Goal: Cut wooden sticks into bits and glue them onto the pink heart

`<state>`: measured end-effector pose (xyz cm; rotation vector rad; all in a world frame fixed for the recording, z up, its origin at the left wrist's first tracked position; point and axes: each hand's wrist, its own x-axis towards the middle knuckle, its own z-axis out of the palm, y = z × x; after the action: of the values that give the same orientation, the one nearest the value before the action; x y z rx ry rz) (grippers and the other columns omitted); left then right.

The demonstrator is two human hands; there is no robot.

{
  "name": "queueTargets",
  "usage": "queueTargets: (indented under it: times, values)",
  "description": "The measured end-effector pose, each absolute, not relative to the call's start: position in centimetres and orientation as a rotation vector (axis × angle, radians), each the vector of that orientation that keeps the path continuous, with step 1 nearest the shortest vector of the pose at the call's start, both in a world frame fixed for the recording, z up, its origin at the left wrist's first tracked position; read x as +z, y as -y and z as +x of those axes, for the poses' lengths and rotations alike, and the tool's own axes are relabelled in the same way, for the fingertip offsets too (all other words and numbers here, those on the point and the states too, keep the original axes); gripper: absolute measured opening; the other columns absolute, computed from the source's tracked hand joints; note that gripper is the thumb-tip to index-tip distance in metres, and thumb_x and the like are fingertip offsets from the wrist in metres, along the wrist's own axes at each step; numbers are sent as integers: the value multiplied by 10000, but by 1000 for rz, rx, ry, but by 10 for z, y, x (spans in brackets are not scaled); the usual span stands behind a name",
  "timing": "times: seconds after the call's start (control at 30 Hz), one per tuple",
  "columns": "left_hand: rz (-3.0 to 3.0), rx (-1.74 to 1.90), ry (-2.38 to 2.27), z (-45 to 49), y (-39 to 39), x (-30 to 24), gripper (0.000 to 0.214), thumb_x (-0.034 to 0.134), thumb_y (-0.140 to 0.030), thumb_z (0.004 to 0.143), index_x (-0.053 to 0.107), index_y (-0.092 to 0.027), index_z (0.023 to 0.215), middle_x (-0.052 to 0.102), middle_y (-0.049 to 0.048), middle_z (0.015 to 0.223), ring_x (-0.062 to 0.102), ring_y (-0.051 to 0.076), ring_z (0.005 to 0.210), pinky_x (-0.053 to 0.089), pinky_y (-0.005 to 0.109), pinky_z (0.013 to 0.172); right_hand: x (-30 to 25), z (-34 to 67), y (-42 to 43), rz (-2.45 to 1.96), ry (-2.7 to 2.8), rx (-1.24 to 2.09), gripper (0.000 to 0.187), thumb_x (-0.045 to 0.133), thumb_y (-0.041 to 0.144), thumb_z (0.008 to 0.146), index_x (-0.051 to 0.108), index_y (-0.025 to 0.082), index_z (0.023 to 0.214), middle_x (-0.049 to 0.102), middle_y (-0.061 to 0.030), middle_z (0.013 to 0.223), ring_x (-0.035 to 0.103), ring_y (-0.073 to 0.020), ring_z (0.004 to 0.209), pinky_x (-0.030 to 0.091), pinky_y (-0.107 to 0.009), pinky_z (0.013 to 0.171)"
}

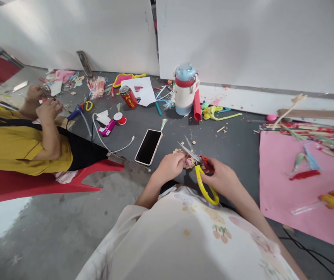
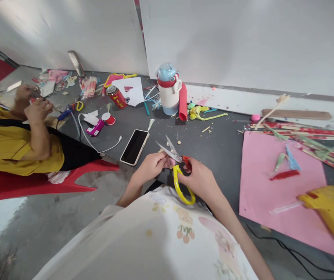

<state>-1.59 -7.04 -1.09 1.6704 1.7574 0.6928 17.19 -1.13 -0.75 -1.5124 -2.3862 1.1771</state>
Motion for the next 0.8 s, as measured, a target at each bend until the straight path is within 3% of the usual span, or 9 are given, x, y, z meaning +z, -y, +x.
queueTargets:
  times: [0.8]
  values:
    - [1643, 687, -1787, -18, 76, -11, 237, 371, -222, 920, 594, -186, 848, 686, 42, 847, 636, 161, 794, 447, 242, 726, -8, 171, 14, -1433, 2423, 1095, 374, 610, 437, 723, 633, 193, 1004, 711, -74, 904, 654, -216, 774, 439, -288, 633]
